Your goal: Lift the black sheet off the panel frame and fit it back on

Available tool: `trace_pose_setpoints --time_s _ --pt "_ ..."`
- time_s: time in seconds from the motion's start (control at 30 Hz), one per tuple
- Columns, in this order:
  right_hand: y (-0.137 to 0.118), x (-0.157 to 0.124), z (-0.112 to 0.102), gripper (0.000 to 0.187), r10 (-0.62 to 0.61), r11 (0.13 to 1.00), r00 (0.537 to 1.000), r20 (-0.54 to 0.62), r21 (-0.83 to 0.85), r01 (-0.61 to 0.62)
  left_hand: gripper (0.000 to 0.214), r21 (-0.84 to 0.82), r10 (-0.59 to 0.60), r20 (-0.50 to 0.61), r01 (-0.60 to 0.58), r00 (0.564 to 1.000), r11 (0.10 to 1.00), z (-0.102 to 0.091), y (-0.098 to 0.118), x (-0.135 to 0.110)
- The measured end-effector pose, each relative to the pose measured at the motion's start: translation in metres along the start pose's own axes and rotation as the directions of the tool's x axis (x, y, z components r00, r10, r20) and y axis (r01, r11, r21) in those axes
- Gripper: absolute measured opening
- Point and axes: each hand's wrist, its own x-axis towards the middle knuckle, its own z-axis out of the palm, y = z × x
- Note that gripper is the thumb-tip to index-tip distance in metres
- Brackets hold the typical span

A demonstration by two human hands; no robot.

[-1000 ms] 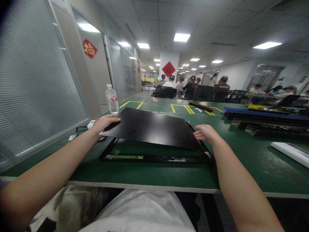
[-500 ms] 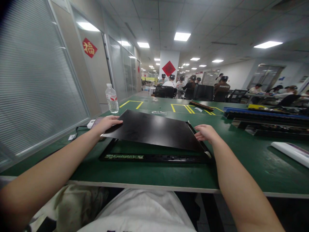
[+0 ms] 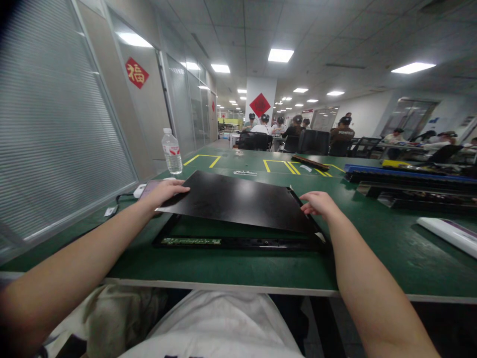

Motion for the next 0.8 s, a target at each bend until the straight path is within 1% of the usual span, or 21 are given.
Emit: trace_pose_setpoints --time_s 0.1,0.3,0.43,0.57,0.63,0.7,0.8 --pt "0.003 0.004 -0.002 0.023 -0.029 0.997 0.999 -0.032 -0.078 0.027 0.026 0.047 0.024 -0.01 -0.023 1.0 0.999 0.001 -0.003 0.001" --pt "0.007 0.011 -0.003 0.024 -0.049 0.987 0.997 -0.057 -0.155 0.039 0.026 0.027 -0.002 0.076 0.0 0.997 1.0 0.006 -0.008 0.0" --pt "0.007 0.012 -0.003 0.023 -0.049 0.985 0.997 -0.058 -0.167 0.038 0.023 0.05 -0.023 0.038 0.021 0.999 0.999 0.008 -0.009 0.0" --pt "0.007 0.011 -0.003 0.022 -0.061 0.982 0.997 -0.057 -0.183 0.049 0.023 0.103 -0.011 -0.009 0.012 1.0 0.995 0.009 -0.01 0.0" --pt "0.006 0.011 -0.003 0.021 -0.065 0.979 0.997 -0.051 -0.198 0.054 0.024 0.108 -0.01 -0.014 0.012 1.0 0.994 0.01 -0.01 -0.001" --pt "0.006 0.01 -0.003 0.02 -0.076 0.975 0.996 -0.048 -0.212 0.064 0.025 0.092 -0.02 0.003 0.019 1.0 0.996 0.01 -0.01 -0.001" --pt "0.007 0.009 -0.003 0.02 -0.1 0.97 0.993 -0.054 -0.23 0.085 0.029 0.038 -0.032 0.073 0.03 0.997 0.999 0.01 -0.012 -0.002"
